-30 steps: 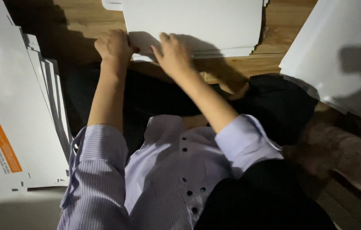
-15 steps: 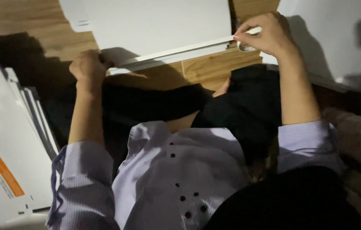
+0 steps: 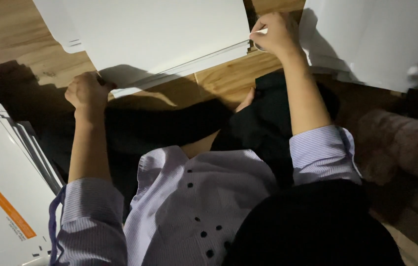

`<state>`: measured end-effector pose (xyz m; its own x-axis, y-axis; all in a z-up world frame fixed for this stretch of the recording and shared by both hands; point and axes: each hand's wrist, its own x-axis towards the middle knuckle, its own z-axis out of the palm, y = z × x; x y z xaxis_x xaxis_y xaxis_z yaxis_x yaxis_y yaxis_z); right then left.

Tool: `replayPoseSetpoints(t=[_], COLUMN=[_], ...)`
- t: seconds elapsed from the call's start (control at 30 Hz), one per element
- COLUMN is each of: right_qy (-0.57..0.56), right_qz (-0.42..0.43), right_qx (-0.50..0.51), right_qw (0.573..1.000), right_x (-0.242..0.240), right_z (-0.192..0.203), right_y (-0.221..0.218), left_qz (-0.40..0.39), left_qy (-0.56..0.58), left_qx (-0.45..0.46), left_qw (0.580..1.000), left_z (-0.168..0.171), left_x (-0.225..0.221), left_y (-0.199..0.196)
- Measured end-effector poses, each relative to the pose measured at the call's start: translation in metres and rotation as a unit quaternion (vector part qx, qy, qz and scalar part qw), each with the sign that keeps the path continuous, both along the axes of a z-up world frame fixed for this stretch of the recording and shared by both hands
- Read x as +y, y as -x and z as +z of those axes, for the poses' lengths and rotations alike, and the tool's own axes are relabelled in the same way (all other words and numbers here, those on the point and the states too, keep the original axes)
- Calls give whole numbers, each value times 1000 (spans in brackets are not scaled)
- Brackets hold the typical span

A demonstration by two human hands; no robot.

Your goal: The person sits on the floor and applies tape to the edges of several large paper sheets by hand, picking each sheet from a stack and moving it to another stack.

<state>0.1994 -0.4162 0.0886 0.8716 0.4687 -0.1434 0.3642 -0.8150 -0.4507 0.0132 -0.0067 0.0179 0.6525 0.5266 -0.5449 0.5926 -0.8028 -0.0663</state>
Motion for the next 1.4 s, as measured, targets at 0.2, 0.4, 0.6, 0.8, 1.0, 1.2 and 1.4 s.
replayPoseSetpoints(t=[0.2,0.4,0.6,0.8,1.0,1.2,1.4], right_qy=[65,40,28,19,35,52,138], right_qz=[-64,-66,-45,-43,-55,-59,-43], right_qx=[30,9,15,24,21,20,-12], right_qw=[995,997,998,999,998,997,989], right_x=[2,1,-1,0,-3,-2,7], right_z=[-17,-23,-28,-25,-34,-38,-32], right_y=[-6,-7,-9,-7,-9,-10,-5], left_qz=[8,-15,-5,-9,-12,-11,-6], left_qy=[7,8,7,2,6,2,-165], left_qx=[18,4,30,14,4,16,-33], left_qw=[1000,1000,1000,1000,1000,1000,986], left_z=[9,4,3,0,2,5,20], left_x=[-2,1,0,2,2,1,-34], left_y=[-5,-3,-6,-4,-4,-7,-13])
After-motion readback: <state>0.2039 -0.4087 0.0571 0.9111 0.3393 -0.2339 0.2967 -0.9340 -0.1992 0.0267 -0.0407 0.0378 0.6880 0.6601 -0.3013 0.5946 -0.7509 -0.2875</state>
